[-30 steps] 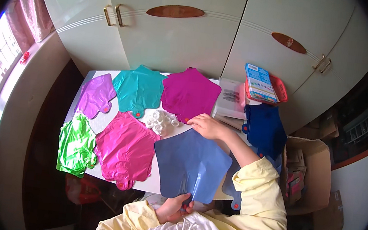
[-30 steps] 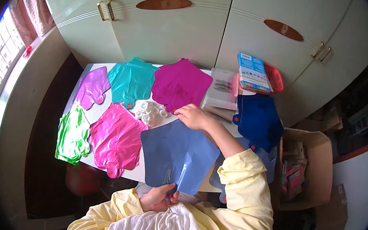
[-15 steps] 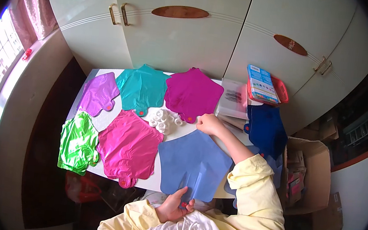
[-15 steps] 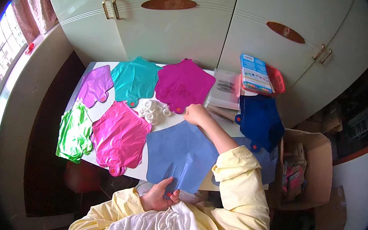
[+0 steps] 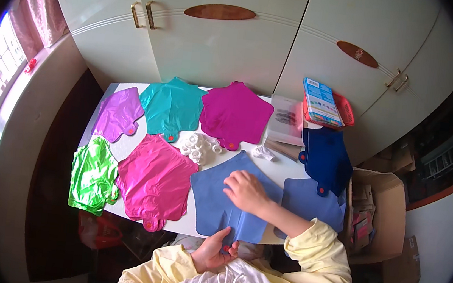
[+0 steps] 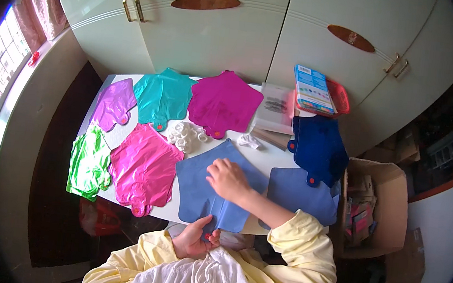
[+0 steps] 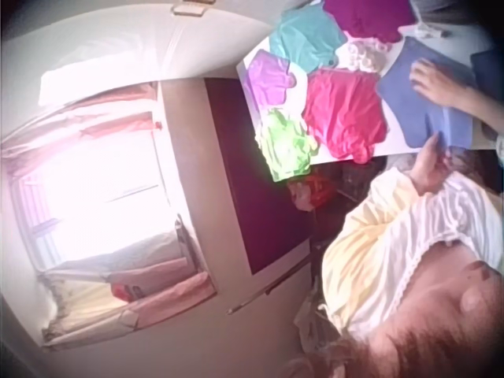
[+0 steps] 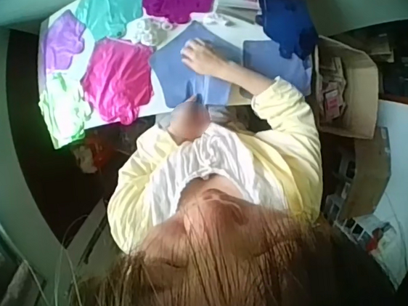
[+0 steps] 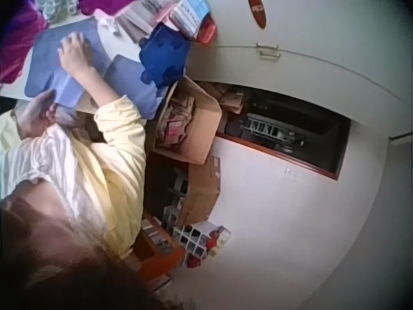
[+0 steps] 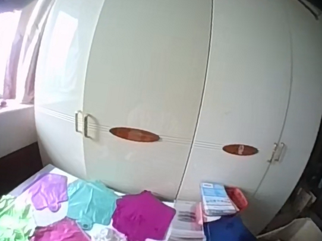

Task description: Folding colored fabric samples and inserting them into cardboard packaging sleeves.

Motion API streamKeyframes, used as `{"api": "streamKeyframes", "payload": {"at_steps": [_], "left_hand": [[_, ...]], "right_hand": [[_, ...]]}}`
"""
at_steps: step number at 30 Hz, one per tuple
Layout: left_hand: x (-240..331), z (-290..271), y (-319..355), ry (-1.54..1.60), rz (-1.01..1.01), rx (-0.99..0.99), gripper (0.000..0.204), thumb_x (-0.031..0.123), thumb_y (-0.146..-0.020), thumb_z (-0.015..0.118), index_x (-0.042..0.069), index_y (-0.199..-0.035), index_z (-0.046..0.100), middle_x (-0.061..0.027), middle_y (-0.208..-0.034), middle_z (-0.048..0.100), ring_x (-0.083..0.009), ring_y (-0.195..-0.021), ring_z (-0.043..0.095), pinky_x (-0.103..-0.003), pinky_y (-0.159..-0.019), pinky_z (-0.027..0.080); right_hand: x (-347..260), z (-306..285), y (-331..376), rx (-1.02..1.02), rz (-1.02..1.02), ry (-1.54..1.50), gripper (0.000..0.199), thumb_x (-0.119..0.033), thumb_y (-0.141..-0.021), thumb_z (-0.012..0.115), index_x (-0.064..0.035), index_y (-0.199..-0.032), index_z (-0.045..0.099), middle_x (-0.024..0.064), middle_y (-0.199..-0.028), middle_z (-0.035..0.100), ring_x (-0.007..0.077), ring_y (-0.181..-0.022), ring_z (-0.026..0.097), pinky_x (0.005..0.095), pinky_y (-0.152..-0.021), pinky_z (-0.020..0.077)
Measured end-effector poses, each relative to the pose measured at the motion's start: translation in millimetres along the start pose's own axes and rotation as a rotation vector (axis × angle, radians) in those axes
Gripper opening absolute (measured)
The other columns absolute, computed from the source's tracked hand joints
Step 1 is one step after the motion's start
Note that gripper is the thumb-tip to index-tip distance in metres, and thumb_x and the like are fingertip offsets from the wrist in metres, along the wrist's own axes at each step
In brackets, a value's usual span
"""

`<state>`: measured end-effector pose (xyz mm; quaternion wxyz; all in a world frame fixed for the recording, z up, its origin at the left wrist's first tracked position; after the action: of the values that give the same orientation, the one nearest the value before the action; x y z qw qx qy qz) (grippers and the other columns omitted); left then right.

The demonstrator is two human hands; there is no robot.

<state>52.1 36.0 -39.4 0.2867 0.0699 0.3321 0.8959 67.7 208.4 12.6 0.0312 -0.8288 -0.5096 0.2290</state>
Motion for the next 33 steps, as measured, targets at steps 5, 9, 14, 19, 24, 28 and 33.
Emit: {"api": "streamKeyframes", "payload": {"at_steps": [5,9,14,19,24,28,33], "left_hand": [[1,-1,-4,-0.027,0.024,0.015,0.038,0.037,-0.099,0.037,0.003,-0.086,0.046,-0.0097,-0.067,0.052,-0.0162,-0.057,0.043,-0.029,-0.061,0.038],[0,0,-6,-0.012,0.028,0.004,0.036,0.036,-0.099,0.038,0.003,-0.088,0.046,-0.0099,-0.069,0.052,-0.0162,-0.058,0.043,-0.029,-0.061,0.038],[4,2,1,-0.195,0.026,0.079,0.034,0.034,-0.099,0.038,0.001,-0.099,0.049,-0.0130,-0.083,0.058,-0.0206,-0.069,0.054,-0.032,-0.072,0.046],[24,17,32,-0.416,0.201,0.140,0.028,0.023,-0.097,0.043,0.000,-0.111,0.052,-0.0122,-0.093,0.062,-0.0222,-0.084,0.061,-0.033,-0.079,0.050],[88,8,54,-0.790,0.755,0.195,0.028,0.012,-0.090,0.056,-0.002,-0.114,0.052,-0.0069,-0.101,0.062,-0.0113,-0.084,0.059,-0.026,-0.072,0.048],[122,2,36,-1.414,0.910,0.437,0.035,0.019,-0.083,0.065,-0.004,-0.105,0.050,-0.0152,-0.097,0.061,-0.0216,-0.068,0.062,-0.033,-0.061,0.051],[124,43,35,-1.967,1.243,0.891,0.034,0.024,-0.079,0.064,-0.002,-0.094,0.048,-0.0187,-0.079,0.057,-0.0399,-0.066,0.061,-0.045,-0.058,0.051]], "right_hand": [[13,5,0,0.108,-0.007,0.047,0.038,-0.031,-0.078,0.067,-0.0063,-0.103,0.053,0.0099,-0.108,0.050,0.0284,-0.102,0.049,0.0414,-0.088,0.0414],[30,1,-10,0.159,0.002,0.073,0.049,-0.038,-0.078,0.066,-0.0030,-0.108,0.050,0.0128,-0.113,0.049,0.0300,-0.107,0.048,0.0416,-0.091,0.0401],[29,2,-10,0.156,-0.003,0.118,0.053,-0.040,-0.079,0.064,-0.0022,-0.113,0.050,0.0138,-0.116,0.049,0.0302,-0.112,0.046,0.0413,-0.095,0.0384],[28,1,-9,0.144,-0.001,0.135,0.053,-0.038,-0.081,0.063,-0.0018,-0.116,0.050,0.0135,-0.119,0.049,0.0303,-0.114,0.046,0.0415,-0.096,0.0374],[26,-1,-9,0.158,-0.026,0.148,0.050,-0.037,-0.081,0.062,-0.0034,-0.115,0.052,0.0128,-0.118,0.050,0.0294,-0.113,0.046,0.0415,-0.097,0.0369],[25,0,-10,0.173,-0.059,0.139,0.046,-0.036,-0.080,0.063,-0.0057,-0.114,0.054,0.0113,-0.117,0.051,0.0276,-0.113,0.046,0.0414,-0.097,0.0367],[26,0,-9,0.169,-0.063,0.134,0.043,-0.036,-0.080,0.063,-0.0095,-0.113,0.056,0.0092,-0.117,0.051,0.0256,-0.114,0.046,0.0410,-0.098,0.0357]]}}
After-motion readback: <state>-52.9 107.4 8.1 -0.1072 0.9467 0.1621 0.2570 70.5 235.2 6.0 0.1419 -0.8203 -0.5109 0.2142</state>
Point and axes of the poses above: each hand's wrist, its own y-axis away from the middle knuckle, its own z-axis out of the palm, x = y × z, the point moved 5 cm from there along -y, towards the middle knuckle
